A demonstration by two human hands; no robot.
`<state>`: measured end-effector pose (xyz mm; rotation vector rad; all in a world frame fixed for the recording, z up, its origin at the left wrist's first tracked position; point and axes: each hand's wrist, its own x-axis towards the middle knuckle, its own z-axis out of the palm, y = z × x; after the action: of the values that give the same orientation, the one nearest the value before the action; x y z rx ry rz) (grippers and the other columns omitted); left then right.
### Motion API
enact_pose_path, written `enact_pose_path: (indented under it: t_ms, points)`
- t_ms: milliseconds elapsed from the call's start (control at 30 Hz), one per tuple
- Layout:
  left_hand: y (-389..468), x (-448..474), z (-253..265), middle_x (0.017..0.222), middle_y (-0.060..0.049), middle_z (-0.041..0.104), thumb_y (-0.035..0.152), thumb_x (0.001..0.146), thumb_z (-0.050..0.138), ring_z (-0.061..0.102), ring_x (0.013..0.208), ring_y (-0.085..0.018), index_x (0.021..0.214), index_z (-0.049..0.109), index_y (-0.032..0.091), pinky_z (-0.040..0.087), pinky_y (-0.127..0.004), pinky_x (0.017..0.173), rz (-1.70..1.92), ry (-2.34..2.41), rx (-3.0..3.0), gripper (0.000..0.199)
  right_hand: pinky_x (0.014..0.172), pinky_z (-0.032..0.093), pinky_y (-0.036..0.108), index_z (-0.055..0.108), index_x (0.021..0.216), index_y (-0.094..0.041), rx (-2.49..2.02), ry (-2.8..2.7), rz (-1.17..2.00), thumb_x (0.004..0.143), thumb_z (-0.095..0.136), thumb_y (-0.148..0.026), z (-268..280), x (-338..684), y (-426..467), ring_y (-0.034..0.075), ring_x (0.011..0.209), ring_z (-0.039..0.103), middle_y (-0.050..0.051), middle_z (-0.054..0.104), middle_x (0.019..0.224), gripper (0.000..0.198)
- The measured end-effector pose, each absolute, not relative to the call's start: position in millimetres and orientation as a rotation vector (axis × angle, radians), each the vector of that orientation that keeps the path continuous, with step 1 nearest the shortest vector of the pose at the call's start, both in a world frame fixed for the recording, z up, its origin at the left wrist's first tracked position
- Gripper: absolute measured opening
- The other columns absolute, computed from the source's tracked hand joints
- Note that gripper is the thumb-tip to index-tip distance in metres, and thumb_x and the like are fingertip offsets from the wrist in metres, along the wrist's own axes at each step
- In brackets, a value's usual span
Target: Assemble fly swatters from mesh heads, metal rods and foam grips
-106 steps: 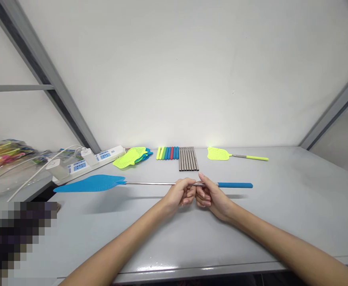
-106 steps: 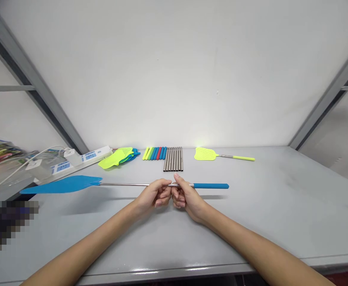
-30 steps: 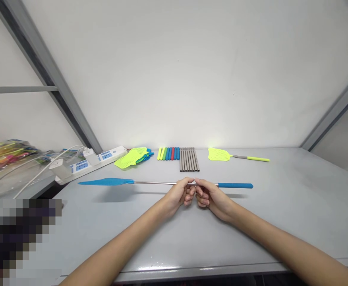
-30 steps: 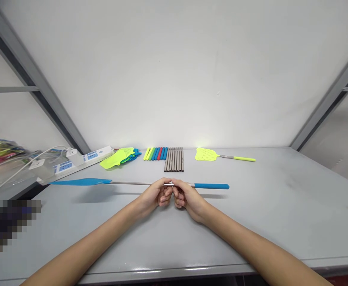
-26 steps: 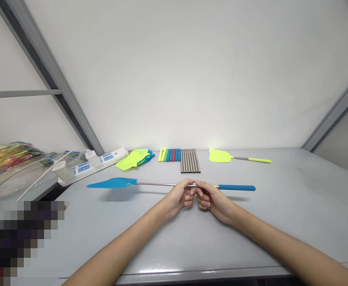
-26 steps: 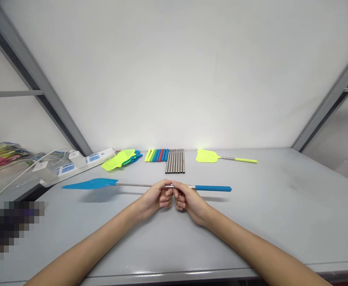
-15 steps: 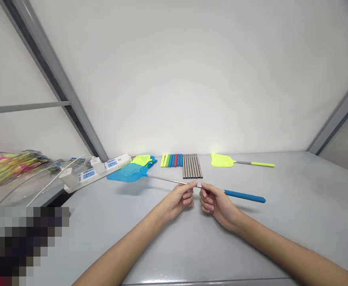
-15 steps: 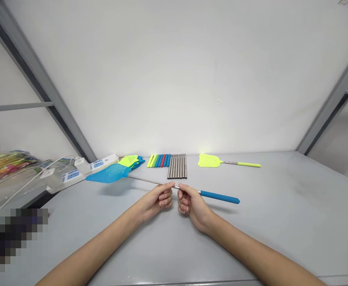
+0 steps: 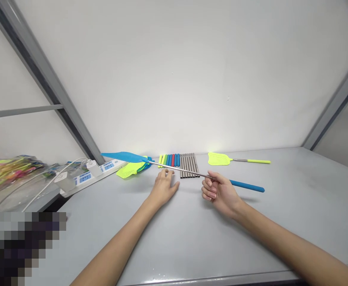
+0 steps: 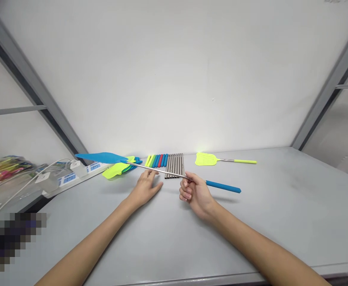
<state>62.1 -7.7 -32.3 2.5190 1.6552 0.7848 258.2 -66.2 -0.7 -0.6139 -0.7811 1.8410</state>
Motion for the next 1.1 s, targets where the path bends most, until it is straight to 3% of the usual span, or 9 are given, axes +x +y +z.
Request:
enact_pose_path:
  t_ms: [200,567,1100]
  points:
    - [26.0,38.2,-42.6,0.113,-0.012,0.04,0.047,0.073,0.04,0.034,0.109,-0.027,0.113,0.04,0.017,0.028,-0.036,0.088,0.618,2.082,2.336,0.05,0.043,0.021,0.023,0.04,0.051,-0.016,-0.576,-0.77,1.896,0.074,0.045,-0.038,0.7,257.2,-68.4,0.006,0.038,0.02,-0.006,0.023,0.044,0.032]
    - [45.3,29.6,-42.4,0.121,-0.006,0.043,0.037,0.074,0.036,0.027,0.118,-0.023,0.112,0.042,0.021,0.021,-0.034,0.091,0.506,2.071,2.249,0.042,0.044,0.022,0.023,0.041,0.05,-0.016,-0.586,-0.788,1.904,0.073,0.046,-0.038,1.2,256.6,-69.9,0.006,0.038,0.02,-0.006,0.023,0.043,0.032]
    - [44.7,26.6,-40.4,0.125,-0.003,0.04,0.031,0.073,0.035,0.027,0.117,-0.023,0.119,0.036,0.021,0.019,-0.035,0.092,0.545,2.0,2.248,0.047,0.044,0.022,0.023,0.043,0.05,-0.015,-0.575,-0.792,1.92,0.075,0.045,-0.037,-1.4,257.1,-69.3,0.006,0.039,0.021,-0.006,0.023,0.044,0.033]
